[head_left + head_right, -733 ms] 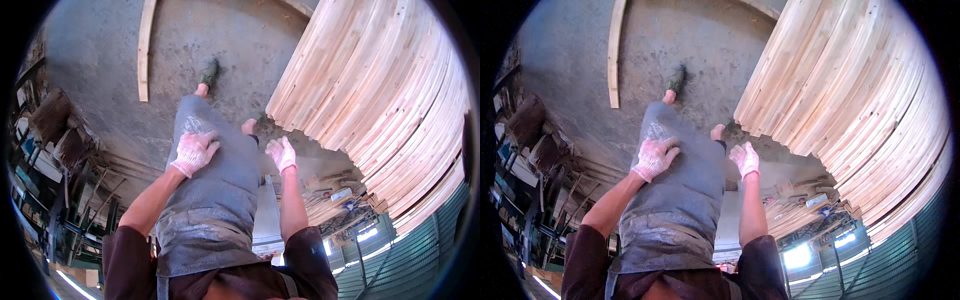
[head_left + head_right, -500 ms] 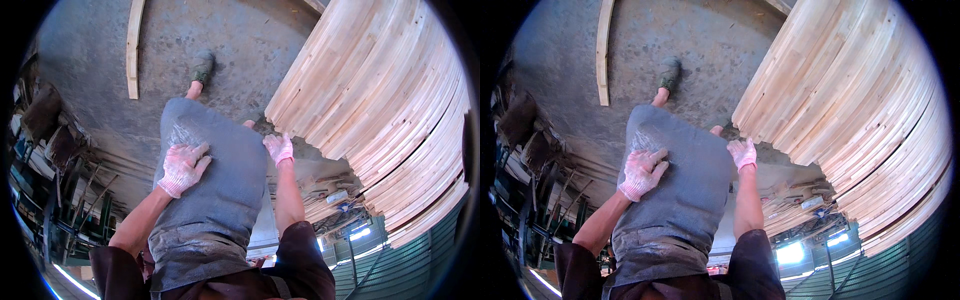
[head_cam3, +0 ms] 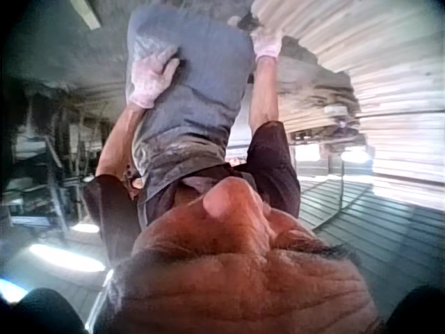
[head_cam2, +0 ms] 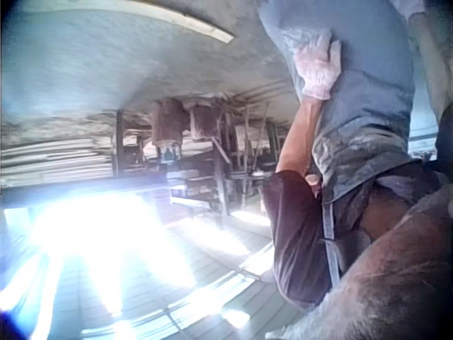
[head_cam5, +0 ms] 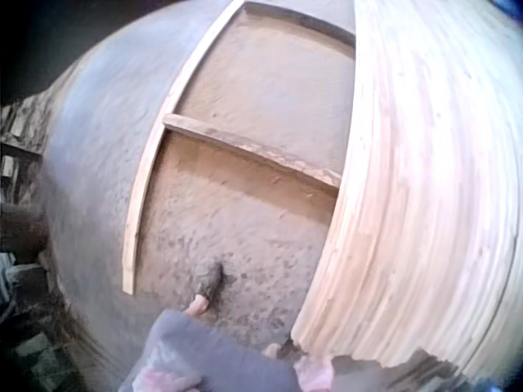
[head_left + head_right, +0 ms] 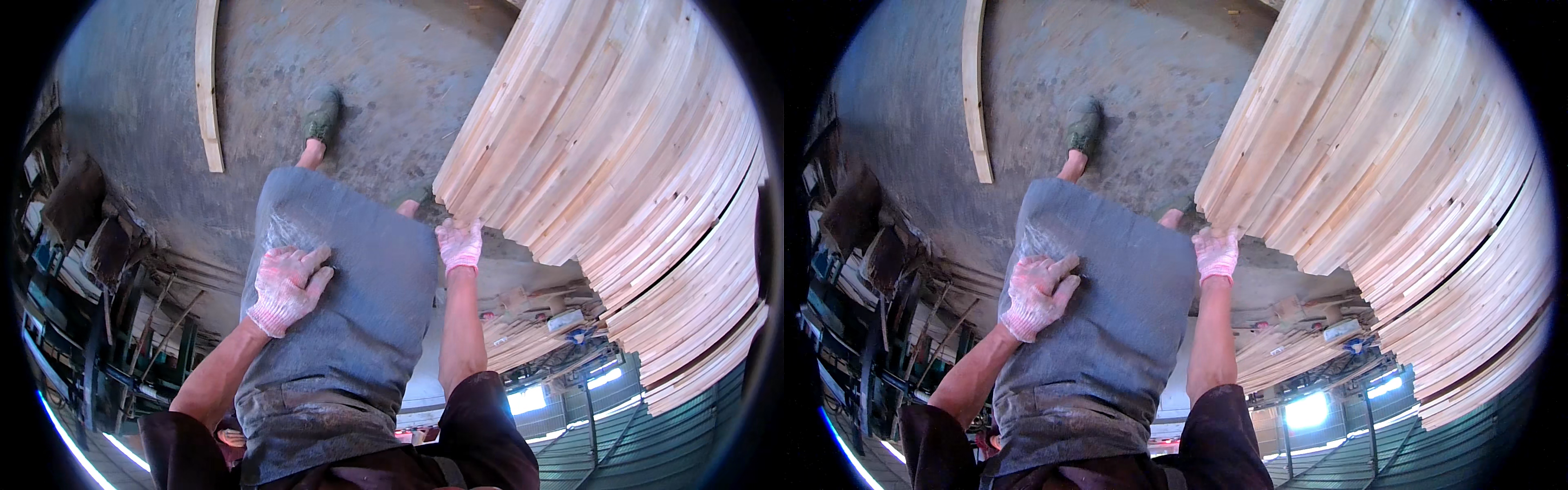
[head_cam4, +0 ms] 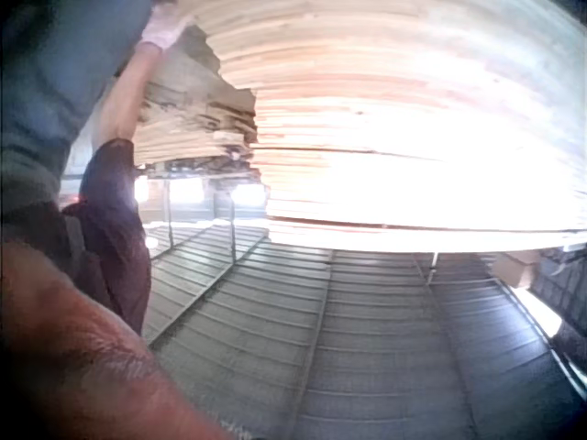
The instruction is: The person picks up thin wooden planks from a stack and places them onto a metal rack. They then use a paint roller to apply a white substance to the planks on the rack.
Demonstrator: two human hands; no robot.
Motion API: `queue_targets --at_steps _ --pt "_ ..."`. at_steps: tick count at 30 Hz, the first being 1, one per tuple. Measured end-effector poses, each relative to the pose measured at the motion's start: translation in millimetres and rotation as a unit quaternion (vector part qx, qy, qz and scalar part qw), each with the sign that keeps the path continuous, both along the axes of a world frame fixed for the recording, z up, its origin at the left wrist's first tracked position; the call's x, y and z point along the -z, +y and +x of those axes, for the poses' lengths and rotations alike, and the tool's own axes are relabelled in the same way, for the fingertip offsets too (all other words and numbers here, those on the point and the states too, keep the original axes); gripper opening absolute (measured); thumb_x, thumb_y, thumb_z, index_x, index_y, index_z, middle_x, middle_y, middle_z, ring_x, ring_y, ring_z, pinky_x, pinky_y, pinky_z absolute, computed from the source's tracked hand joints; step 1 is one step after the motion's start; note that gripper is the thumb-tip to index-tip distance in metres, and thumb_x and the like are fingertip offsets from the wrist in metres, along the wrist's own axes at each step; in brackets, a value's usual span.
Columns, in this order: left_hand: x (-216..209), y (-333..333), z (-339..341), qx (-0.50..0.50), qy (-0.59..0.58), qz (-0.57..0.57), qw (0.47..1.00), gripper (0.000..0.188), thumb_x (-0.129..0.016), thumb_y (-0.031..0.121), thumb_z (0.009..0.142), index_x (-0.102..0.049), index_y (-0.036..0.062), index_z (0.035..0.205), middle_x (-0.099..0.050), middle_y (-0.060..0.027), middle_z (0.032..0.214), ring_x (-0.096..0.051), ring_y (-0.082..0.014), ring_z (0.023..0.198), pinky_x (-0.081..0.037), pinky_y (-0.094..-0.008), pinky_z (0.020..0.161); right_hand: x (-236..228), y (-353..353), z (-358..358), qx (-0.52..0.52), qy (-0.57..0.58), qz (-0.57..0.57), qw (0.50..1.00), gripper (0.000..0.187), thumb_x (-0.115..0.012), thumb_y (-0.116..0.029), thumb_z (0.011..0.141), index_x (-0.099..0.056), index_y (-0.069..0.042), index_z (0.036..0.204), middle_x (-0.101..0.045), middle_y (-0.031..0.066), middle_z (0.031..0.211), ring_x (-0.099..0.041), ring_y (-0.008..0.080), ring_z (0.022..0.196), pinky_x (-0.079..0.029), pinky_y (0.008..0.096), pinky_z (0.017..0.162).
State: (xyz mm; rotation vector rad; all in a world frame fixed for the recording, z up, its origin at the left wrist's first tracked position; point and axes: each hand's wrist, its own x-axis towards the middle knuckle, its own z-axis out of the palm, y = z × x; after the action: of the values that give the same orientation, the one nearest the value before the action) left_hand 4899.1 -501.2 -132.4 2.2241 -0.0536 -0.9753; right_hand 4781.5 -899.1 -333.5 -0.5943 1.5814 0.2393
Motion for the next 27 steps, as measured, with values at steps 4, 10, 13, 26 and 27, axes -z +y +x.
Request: queue_targets --at_steps 4,10,13,26,27 --pt "-3.3 -6.9 -1.7 0.015 -0.007 0.009 1.000 0.027 -0.073 0.022 0.085 -0.074 0.0078 0.108 -0.072 -0.0121 0.078 -0.070 -0.0313 0.078 -0.052 -0.0438 0.076 0.0 10.6 1.6 0.046 0.072 0.002 0.996 0.066 -0.057 -0.064 0.099 -0.059 -0.004 0.127 -0.067 0.0181 0.109 -0.065 0.0347 0.096 -0.057 0.0504 0.082" --pt "-11.0 -20.5 -14.2 0.038 -0.041 0.025 0.998 0.025 -0.074 0.021 0.085 -0.075 0.0069 0.105 -0.069 -0.0145 0.073 -0.069 -0.0328 0.071 -0.052 -0.0454 0.072 13.6 18.7 -11.3 0.047 0.030 0.050 0.997 0.066 -0.058 -0.060 0.100 -0.056 -0.002 0.131 -0.068 0.0195 0.114 -0.067 0.0361 0.102 -0.057 0.0502 0.081" --pt "-19.3 -30.2 -13.1 0.055 -0.024 0.028 0.998 0.025 -0.074 0.021 0.085 -0.075 0.0066 0.106 -0.070 -0.0155 0.074 -0.070 -0.0331 0.072 -0.053 -0.0459 0.072 26.7 33.0 -33.9 0.082 -0.021 0.045 0.995 0.066 -0.062 -0.058 0.099 -0.055 -0.001 0.131 -0.068 0.0195 0.113 -0.068 0.0355 0.101 -0.058 0.0484 0.076" --pt "-32.7 -60.3 -20.0 0.110 -0.051 0.023 0.992 0.021 -0.072 0.020 0.088 -0.076 0.0064 0.104 -0.074 -0.0170 0.083 -0.072 -0.0356 0.079 -0.056 -0.0450 0.077 -6.1 22.1 -18.7 -0.049 0.039 0.029 0.998 0.066 -0.067 -0.051 0.098 -0.058 0.004 0.132 -0.069 0.0265 0.122 -0.073 0.0397 0.094 -0.063 0.0511 0.066" --pt "-35.4 -64.9 -18.5 0.112 -0.044 0.024 0.992 0.021 -0.073 0.021 0.088 -0.076 0.0060 0.103 -0.074 -0.0172 0.083 -0.072 -0.0354 0.079 -0.056 -0.0448 0.077 6.5 24.5 -30.2 -0.023 0.023 0.046 0.998 0.067 -0.070 -0.053 0.095 -0.058 0.001 0.131 -0.069 0.0225 0.115 -0.073 0.0372 0.090 -0.062 0.0502 0.068"
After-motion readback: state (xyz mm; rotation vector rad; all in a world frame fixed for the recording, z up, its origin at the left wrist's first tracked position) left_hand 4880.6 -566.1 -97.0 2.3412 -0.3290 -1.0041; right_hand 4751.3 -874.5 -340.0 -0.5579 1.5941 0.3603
